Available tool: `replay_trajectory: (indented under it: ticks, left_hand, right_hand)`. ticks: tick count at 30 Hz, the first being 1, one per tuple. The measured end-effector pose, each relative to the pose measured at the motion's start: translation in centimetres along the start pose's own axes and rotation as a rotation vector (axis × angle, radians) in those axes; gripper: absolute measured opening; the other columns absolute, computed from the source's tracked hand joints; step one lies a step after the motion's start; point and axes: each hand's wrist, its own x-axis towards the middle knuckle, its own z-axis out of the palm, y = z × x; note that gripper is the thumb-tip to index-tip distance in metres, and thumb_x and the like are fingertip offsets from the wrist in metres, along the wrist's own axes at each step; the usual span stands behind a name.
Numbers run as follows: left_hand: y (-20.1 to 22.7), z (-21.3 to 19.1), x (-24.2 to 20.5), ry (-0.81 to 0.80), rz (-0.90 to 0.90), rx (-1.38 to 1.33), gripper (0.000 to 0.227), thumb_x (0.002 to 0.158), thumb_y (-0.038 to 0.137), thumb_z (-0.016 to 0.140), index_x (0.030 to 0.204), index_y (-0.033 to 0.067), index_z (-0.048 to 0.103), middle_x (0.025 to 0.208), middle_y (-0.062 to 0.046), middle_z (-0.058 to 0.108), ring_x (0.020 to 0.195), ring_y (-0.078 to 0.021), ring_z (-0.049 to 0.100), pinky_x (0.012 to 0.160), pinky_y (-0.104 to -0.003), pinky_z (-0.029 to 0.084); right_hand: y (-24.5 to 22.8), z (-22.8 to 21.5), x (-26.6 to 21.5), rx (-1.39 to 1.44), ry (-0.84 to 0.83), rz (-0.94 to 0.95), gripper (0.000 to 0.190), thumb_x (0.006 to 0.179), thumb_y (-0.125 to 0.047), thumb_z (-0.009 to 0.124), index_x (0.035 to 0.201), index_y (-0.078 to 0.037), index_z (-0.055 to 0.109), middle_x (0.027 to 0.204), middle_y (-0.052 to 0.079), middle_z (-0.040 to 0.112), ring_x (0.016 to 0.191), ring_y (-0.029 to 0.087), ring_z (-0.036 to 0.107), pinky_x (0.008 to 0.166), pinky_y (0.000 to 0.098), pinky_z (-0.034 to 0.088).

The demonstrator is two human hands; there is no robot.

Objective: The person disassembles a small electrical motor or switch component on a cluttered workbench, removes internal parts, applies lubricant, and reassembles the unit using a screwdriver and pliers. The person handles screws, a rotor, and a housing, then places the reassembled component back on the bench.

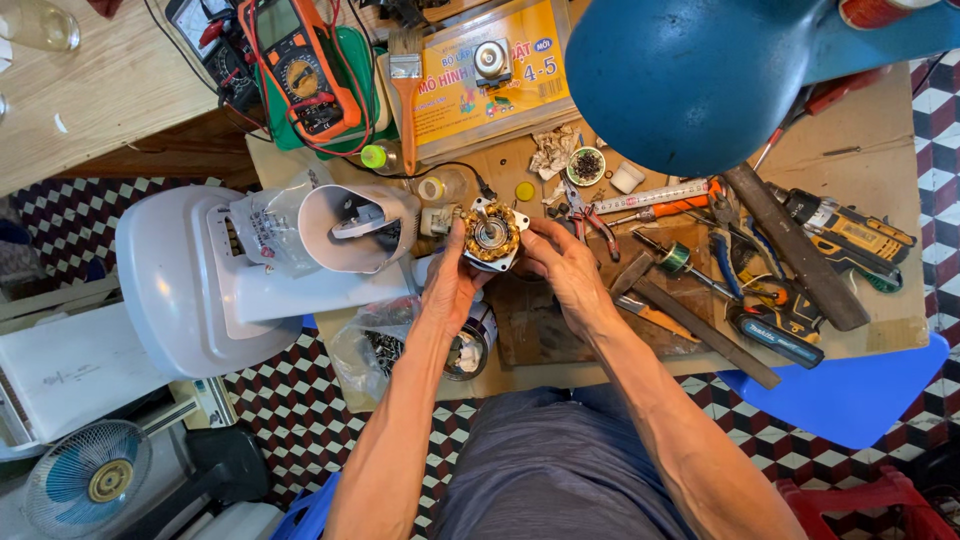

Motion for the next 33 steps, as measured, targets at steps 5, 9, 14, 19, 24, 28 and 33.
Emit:
replay_trajectory:
  ticks: [5,9,14,19,24,28,33]
  left_hand:
    - [-0.2,0.7,-0.6,0.050,0.003,0.009,0.057,0.089,0.052,0.073,0.122,0.0052,0.068,0.113,-0.007,0.074,0.101,-0.0180,0.072,0.088,-0.037,0.060]
    - [0.0,1.9,-1.5,0.084,0.029,0.036,0.056,0.088,0.052,0.072,0.122,0.0071,0.069,0.113,-0.005,0.075,0.103,-0.0170,0.071,0.090,-0.037,0.058]
    - [0.2,3.0,-2.2,0.096,0.060,0.062,0.054,0.089,0.049,0.073,0.122,0.0073,0.069,0.114,-0.006,0.074,0.104,-0.0174,0.071,0.093,-0.038,0.057]
    - [0.1,2.7,-2.5,0.064,0.046,0.085,0.057,0.088,0.054,0.071,0.121,0.0068,0.068,0.111,-0.006,0.074,0.101,-0.0168,0.071,0.092,-0.037,0.058]
    - [0.2,1.7,-2.7,0.041,0.036,0.070,0.059,0.089,0.055,0.071,0.120,0.0046,0.068,0.110,-0.007,0.074,0.100,-0.0165,0.071,0.091,-0.036,0.059]
    - [0.0,1.7,-2.7,0.051,0.040,0.089,0.059,0.089,0.055,0.071,0.120,0.0050,0.068,0.110,-0.006,0.074,0.099,-0.0161,0.071,0.090,-0.035,0.059]
    - [-0.1,1.9,-2.8,0.076,0.050,0.125,0.057,0.088,0.053,0.072,0.125,0.0101,0.067,0.112,-0.002,0.072,0.102,-0.0134,0.068,0.090,-0.033,0.056]
  right_hand:
    - [0.6,-0.4,0.1,0.196,-0.069,0.010,0.066,0.092,-0.035,0.067,0.142,0.003,0.048,0.128,0.010,0.066,0.115,0.016,0.064,0.100,0.0293,0.052]
    - [0.2,-0.5,0.0,0.145,-0.036,0.001,0.060,0.097,-0.034,0.066,0.143,0.004,0.055,0.124,0.015,0.066,0.107,0.020,0.061,0.095,0.0316,0.049]
    - [-2.4,-0.8,-1.7,-0.396,0.142,-0.354,0.037,0.100,-0.024,0.064,0.129,0.000,0.066,0.119,0.011,0.070,0.103,0.018,0.067,0.091,0.0298,0.053]
    - [-4.5,0.0,-3.3,-0.608,0.046,-0.627,0.030,0.099,-0.013,0.065,0.126,-0.001,0.066,0.123,0.011,0.067,0.108,0.020,0.069,0.092,0.0308,0.055]
    - [-4.5,1.1,-3.2,-0.638,0.018,-0.584,0.029,0.095,-0.012,0.068,0.121,-0.001,0.067,0.119,0.013,0.068,0.103,0.024,0.068,0.086,0.0332,0.055]
    - [-4.4,1.0,-3.2,-0.675,0.022,-0.695,0.029,0.095,-0.010,0.070,0.122,-0.001,0.066,0.121,0.014,0.067,0.108,0.026,0.069,0.093,0.0344,0.054]
    - [-4.6,0.9,-3.4,-0.710,0.033,-0.810,0.032,0.093,-0.007,0.072,0.124,0.000,0.066,0.121,0.015,0.067,0.108,0.027,0.068,0.093,0.0352,0.055]
